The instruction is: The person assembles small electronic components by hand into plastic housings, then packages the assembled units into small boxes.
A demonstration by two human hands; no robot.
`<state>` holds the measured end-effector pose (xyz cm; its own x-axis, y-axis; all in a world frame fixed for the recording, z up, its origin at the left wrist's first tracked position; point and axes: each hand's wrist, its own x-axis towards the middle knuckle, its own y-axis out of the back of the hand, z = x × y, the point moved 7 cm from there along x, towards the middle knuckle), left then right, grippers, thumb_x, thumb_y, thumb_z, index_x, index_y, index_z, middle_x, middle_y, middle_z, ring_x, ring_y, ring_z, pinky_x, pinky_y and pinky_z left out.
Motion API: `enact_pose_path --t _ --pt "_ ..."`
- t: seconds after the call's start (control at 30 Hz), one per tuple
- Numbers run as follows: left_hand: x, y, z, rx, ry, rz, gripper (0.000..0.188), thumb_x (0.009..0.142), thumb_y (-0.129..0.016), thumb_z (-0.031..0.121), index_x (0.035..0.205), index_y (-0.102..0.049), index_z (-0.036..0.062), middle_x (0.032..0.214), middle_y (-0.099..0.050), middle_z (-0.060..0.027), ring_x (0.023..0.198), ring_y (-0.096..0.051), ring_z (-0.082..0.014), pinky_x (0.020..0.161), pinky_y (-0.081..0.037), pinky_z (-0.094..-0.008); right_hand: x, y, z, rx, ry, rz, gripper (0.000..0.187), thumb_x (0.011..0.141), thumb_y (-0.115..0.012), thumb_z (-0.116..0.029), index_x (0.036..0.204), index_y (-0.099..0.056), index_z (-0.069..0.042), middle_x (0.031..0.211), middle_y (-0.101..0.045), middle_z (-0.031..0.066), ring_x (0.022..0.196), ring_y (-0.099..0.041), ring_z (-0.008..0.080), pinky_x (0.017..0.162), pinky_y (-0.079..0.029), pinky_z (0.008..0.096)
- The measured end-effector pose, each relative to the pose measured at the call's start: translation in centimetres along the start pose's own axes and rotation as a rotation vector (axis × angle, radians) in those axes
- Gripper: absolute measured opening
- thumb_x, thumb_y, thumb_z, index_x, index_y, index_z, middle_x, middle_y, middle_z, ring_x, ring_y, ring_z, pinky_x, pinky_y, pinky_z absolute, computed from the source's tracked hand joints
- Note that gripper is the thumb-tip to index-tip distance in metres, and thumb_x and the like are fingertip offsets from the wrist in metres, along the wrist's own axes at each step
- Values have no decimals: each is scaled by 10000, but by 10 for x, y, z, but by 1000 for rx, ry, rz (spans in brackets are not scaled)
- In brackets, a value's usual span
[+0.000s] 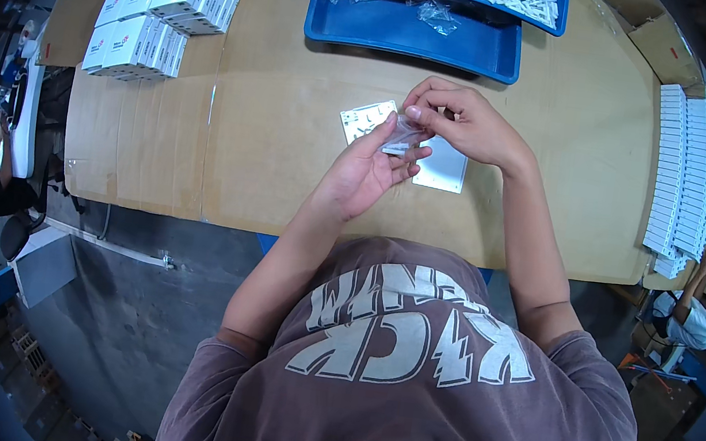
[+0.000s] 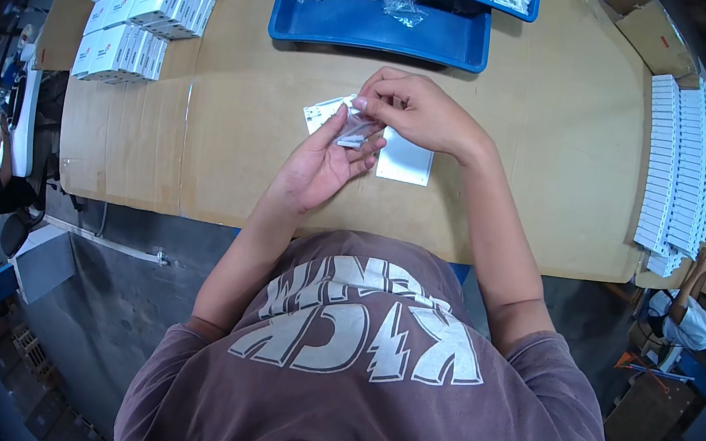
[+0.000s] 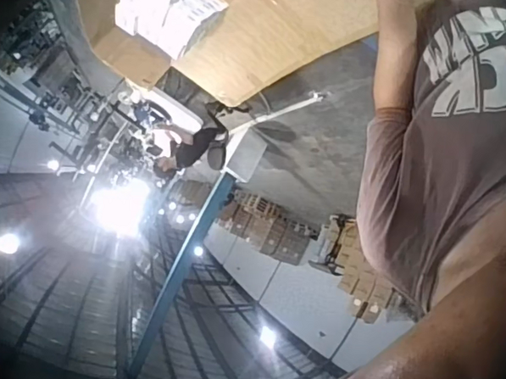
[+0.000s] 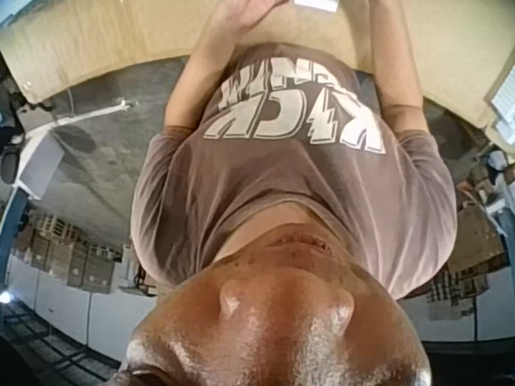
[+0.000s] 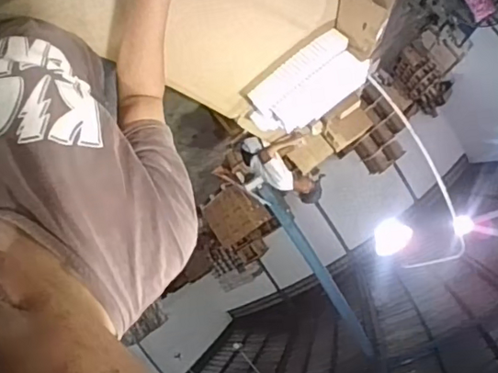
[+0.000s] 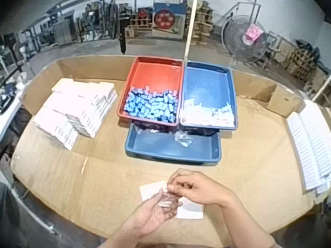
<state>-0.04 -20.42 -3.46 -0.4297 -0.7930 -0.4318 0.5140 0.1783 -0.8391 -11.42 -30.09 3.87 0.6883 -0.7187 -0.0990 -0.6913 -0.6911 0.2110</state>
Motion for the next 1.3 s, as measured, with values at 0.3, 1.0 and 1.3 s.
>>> enact_pose_path --t 0.3,1.0,1.3 --pt "-2 -3 4 107 -45 15 483 1128 -454 431 1361 -589 29 1227 -708 -97 1105 -689 -210 922 -545 -346 2 -2 -14 -305 -53 -305 189 914 -772 -141 982 -734 32 1037 -718 82 873 -611 170 772 -494 322" --pt "-34 -41 59 817 -775 348 203 1010 -718 121 1116 -705 -52 989 -727 -58 902 -638 -103 853 -516 -269 -17 -9 -4 480 23 323 383 918 -768 18 1265 -606 16 971 -682 29 890 -658 58 801 -550 201" --pt "-32 -39 59 604 -801 273 167 1044 -659 81 1140 -677 -54 1055 -730 -85 935 -671 -98 829 -536 -235 -20 -11 4 567 -74 323 175 952 -753 -39 1109 -709 25 1045 -731 68 985 -696 105 895 -566 251"
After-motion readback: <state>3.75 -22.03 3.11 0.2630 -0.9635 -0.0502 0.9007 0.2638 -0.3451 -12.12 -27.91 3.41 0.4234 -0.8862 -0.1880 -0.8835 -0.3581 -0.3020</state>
